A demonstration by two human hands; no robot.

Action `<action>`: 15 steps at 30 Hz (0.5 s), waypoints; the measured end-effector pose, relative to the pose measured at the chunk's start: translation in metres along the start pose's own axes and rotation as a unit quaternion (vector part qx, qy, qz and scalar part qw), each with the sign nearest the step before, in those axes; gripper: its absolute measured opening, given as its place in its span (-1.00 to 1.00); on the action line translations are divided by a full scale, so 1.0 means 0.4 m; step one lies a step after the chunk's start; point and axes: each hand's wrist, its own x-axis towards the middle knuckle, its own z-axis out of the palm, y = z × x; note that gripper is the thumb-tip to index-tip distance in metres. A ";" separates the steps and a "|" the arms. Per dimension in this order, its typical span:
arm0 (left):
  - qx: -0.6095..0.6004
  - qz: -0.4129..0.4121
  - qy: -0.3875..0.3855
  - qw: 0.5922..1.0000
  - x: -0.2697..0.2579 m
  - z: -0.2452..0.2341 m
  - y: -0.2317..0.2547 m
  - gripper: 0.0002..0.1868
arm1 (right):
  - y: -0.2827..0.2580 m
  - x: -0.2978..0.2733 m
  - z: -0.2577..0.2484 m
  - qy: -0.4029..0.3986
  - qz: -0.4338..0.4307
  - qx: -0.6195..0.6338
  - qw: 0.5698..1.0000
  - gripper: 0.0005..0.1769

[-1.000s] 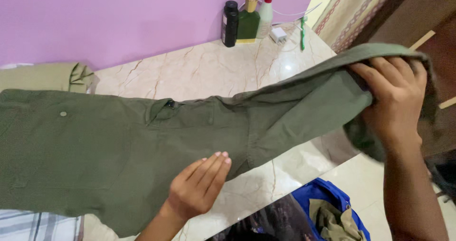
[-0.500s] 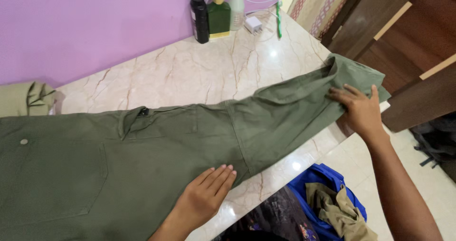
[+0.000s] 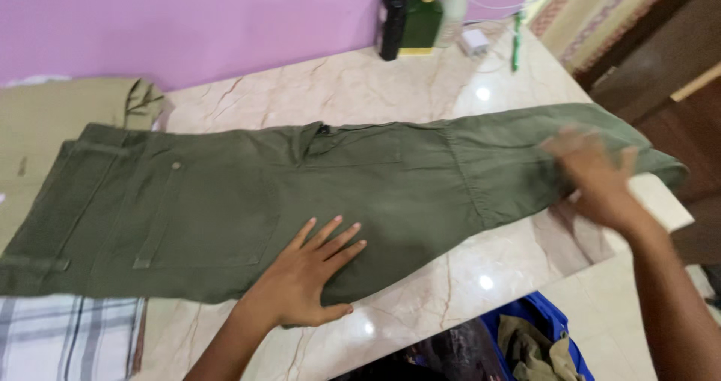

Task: The person picks up a pair of green pants from a pile, spreads them out on a table, and folds them into a compact square, smoothing the fabric with their hands at each step.

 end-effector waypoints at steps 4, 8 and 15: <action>0.041 -0.043 -0.035 0.998 0.016 0.065 0.052 -0.18 | -0.190 -0.026 0.005 -0.063 -0.086 0.046 0.993 0.12; 0.044 -0.035 0.036 0.998 0.065 0.138 0.086 -0.33 | -0.145 -0.006 0.062 0.105 -0.085 0.049 0.990 0.02; 0.039 -0.113 0.130 0.984 0.026 0.082 0.044 -0.25 | 0.103 0.094 0.179 0.046 0.064 -0.117 0.990 -0.05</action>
